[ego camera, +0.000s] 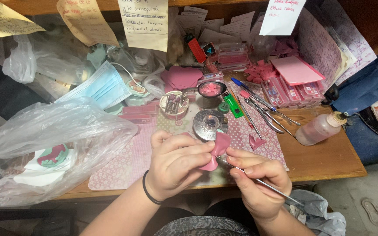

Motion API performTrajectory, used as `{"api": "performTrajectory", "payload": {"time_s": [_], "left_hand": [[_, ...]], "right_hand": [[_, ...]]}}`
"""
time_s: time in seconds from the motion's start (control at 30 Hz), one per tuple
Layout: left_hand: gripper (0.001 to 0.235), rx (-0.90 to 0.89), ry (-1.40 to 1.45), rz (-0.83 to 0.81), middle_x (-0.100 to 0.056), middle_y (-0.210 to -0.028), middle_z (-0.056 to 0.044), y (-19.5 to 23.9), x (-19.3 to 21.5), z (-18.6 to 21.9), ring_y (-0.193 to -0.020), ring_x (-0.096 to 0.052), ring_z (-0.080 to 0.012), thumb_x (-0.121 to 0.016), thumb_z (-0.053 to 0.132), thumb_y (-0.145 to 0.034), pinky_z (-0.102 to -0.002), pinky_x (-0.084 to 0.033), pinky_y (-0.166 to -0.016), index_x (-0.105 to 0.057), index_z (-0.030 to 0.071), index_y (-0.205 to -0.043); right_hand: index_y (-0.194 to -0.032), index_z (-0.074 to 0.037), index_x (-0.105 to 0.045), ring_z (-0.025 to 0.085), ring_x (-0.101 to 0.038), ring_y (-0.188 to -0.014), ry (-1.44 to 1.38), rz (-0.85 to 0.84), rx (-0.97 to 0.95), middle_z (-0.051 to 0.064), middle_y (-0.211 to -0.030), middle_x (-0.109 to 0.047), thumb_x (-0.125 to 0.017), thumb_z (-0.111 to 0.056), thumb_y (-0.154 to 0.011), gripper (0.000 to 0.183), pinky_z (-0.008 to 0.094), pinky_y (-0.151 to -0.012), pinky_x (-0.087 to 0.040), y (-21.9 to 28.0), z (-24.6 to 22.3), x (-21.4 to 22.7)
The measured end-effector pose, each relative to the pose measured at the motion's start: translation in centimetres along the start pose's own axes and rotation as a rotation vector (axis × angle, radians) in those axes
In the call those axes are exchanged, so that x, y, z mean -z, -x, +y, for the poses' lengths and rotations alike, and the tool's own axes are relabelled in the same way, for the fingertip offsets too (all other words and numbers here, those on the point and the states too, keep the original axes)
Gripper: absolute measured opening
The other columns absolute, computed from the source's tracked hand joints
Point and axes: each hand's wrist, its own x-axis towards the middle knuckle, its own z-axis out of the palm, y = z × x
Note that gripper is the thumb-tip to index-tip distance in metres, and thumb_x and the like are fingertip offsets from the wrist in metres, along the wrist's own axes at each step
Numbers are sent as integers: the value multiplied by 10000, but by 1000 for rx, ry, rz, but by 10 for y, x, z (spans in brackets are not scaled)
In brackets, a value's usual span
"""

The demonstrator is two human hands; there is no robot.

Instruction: The person sits at a cluttered table and uses a metal sculpting tool to shape a small pink clay object. They repeatedly smooth and refine the edges of the clay piece, occasionally dipping the tool into a small container of liquid.

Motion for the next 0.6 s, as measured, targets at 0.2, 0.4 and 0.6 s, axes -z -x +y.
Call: {"api": "performTrajectory", "payload": {"time_s": [0.2,0.4,0.6], "left_hand": [[186,-52,-88,2,-771,-1228,-5,1,4,2,-940,-735,-148,-602,325,-1059,-406,-313,-846,-717,184,-1099],[161,13,28,12,-772,-1226,7,6,0,-1,-947,-751,-174,-670,314,-1030,-424,-323,-881,-682,190,-1133],[294,62,126,-2,-762,-1241,26,9,-3,-5,-976,-752,-171,-537,441,-1065,-412,-334,-920,-675,194,-1144]], "right_hand": [[-965,-88,-543,456,-769,-1062,-111,2,-144,217,-1021,-754,-718,-25,-905,196,596,-1066,-621,-3,2,2],[-953,-91,-542,443,-772,-1053,-126,35,-98,246,-1028,-746,-727,-21,-901,205,563,-1036,-644,0,3,-4],[-985,-109,-580,420,-772,-1063,-172,23,-61,236,-1046,-748,-739,-21,-905,199,561,-1032,-657,1,6,1]]}}
